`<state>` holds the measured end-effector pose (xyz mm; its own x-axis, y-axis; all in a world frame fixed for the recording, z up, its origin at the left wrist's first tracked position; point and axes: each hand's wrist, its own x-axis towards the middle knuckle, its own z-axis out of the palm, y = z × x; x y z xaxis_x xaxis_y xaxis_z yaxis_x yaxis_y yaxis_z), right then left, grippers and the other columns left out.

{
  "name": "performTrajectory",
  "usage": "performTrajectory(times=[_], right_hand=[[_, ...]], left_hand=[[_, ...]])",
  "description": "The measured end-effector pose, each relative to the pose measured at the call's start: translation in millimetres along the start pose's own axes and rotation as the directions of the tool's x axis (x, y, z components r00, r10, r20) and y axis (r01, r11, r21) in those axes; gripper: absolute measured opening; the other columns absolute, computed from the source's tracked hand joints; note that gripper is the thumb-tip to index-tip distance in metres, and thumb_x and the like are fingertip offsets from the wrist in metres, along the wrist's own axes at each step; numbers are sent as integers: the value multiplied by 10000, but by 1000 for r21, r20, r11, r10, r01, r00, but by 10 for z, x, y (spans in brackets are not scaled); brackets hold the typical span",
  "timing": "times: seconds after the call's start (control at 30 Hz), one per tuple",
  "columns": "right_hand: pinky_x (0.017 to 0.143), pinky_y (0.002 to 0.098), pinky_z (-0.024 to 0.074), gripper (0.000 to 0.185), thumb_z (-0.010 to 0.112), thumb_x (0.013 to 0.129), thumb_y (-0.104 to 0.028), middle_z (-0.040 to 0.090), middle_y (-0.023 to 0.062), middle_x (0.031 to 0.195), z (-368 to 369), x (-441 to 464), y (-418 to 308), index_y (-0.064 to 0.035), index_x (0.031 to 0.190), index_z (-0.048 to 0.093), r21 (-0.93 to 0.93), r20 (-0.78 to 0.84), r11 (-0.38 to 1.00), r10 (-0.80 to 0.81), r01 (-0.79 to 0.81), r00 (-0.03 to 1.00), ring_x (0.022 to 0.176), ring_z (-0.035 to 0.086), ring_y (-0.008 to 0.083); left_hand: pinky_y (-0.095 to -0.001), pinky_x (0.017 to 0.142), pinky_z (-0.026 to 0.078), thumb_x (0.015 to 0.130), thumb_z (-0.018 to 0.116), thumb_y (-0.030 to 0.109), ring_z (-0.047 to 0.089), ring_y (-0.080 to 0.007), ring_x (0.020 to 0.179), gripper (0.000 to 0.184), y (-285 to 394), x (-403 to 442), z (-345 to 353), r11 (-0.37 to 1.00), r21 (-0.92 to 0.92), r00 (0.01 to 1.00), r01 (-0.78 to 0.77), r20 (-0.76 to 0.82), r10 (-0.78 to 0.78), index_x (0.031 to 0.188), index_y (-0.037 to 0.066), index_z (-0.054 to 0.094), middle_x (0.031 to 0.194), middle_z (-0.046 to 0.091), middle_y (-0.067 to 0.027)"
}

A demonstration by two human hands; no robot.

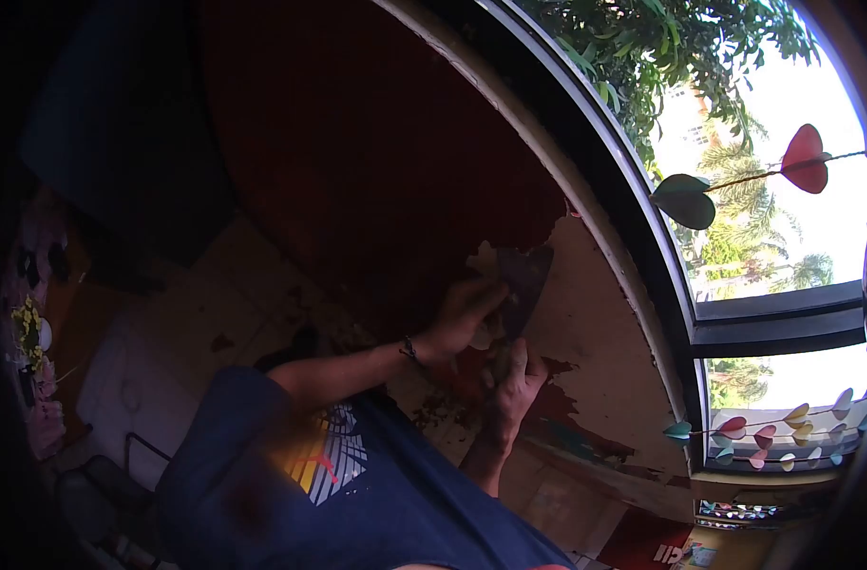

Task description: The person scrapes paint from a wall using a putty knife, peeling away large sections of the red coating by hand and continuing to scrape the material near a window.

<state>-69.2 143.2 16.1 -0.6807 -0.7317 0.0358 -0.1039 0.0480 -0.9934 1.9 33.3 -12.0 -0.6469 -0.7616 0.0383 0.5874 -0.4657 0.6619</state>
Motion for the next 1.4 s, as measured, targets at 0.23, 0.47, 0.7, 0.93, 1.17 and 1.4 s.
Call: performTrajectory(times=[0.23, 0.47, 0.7, 0.93, 1.17, 1.4], right_hand=[[362, 179, 292, 274, 504, 943, -263, 559, 31, 670, 14, -56, 8, -16, 851, 578, 48, -12, 998, 34, -33, 999, 467, 437, 50], [374, 176, 301, 268, 509, 941, -250, 566, 40, 684, 63, -98, -46, -10, 847, 580, 72, 20, 997, 27, -28, 999, 486, 448, 56], [400, 190, 300, 265, 500, 944, -181, 518, -13, 626, 117, -70, 10, 13, 789, 591, 31, -6, 999, -11, 11, 1000, 507, 416, 32], [386, 184, 318, 274, 498, 946, -252, 568, 51, 684, 130, -17, 97, -3, 867, 579, 61, 0, 997, 47, -47, 999, 499, 455, 63], [382, 180, 315, 255, 509, 939, -251, 569, 66, 704, 115, -22, -56, -10, 877, 562, 157, 8, 986, 59, -60, 998, 490, 448, 63], [363, 187, 311, 238, 503, 941, -231, 568, 79, 706, 139, -76, -66, -6, 888, 561, 158, 34, 987, 21, -26, 999, 483, 451, 69]], left_hand=[[-227, 559, 436, 939, 496, 274, 528, -51, 676, 240, -73, -4, -47, 999, 44, 999, 21, 47, -23, 928, 50, 580, 801, 570, 3], [-227, 544, 420, 940, 486, 291, 516, -57, 623, 270, -72, -19, -50, 996, 71, 999, -48, 13, 47, 886, 45, 586, 743, 566, 1], [-228, 503, 405, 945, 465, 301, 497, -59, 554, 281, -3, -1, -53, 997, 70, 1000, -20, -21, 22, 880, 47, 565, 714, 532, 4], [-234, 505, 413, 945, 469, 291, 504, -58, 591, 279, 45, 16, -94, 997, 81, 1000, -20, -9, 21, 874, 42, 571, 741, 551, -3], [-231, 526, 433, 938, 496, 260, 522, -56, 605, 256, 68, 47, -96, 994, 110, 997, -14, 80, 5, 892, 25, 586, 751, 571, -3], [-220, 571, 426, 937, 504, 253, 520, -43, 647, 280, 237, 82, -113, 969, 219, 989, -113, 118, 89, 854, 11, 621, 755, 594, 6]])
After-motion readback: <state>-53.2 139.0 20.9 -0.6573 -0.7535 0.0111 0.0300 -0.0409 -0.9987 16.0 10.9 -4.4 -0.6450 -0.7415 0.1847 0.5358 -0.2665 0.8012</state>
